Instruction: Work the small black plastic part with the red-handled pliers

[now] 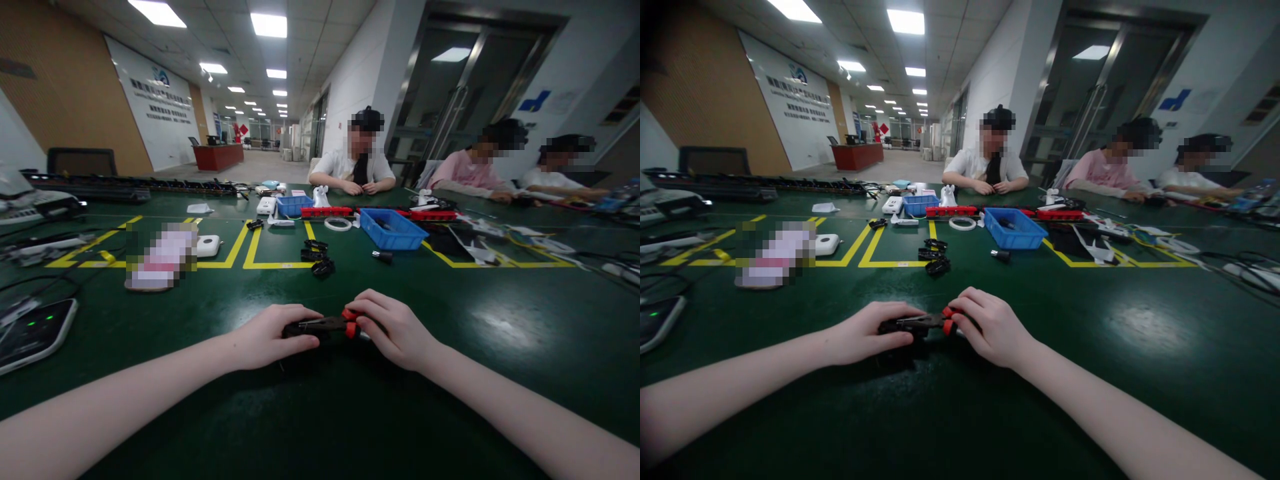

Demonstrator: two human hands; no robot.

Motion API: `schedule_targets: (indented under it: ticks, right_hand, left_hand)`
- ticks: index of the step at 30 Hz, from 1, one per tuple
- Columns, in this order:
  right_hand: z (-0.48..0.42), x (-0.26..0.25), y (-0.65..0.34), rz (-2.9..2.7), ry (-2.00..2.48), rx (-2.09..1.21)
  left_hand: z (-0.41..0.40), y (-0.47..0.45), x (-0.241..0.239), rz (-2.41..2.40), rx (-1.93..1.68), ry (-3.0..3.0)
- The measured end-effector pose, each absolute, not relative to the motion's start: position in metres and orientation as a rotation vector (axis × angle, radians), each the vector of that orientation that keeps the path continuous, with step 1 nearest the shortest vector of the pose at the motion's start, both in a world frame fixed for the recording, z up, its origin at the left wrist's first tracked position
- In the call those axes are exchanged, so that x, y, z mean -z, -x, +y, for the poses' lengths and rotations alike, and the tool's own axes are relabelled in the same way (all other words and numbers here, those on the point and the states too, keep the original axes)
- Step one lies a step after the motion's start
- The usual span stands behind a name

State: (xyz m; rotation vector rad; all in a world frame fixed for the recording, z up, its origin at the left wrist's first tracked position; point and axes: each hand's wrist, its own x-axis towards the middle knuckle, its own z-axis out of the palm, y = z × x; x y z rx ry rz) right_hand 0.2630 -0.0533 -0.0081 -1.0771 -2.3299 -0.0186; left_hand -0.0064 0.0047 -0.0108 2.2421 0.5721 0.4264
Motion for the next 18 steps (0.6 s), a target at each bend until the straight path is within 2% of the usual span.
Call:
schedule_targets:
  ticks: [18]
  right_hand:
    - [-0.0536, 0.0046, -0.2673, -2.223, 1.075, -0.010]
  left_hand:
    - [0.0053, 0.0069, 0.0124, 0.556, -0.485, -2.214]
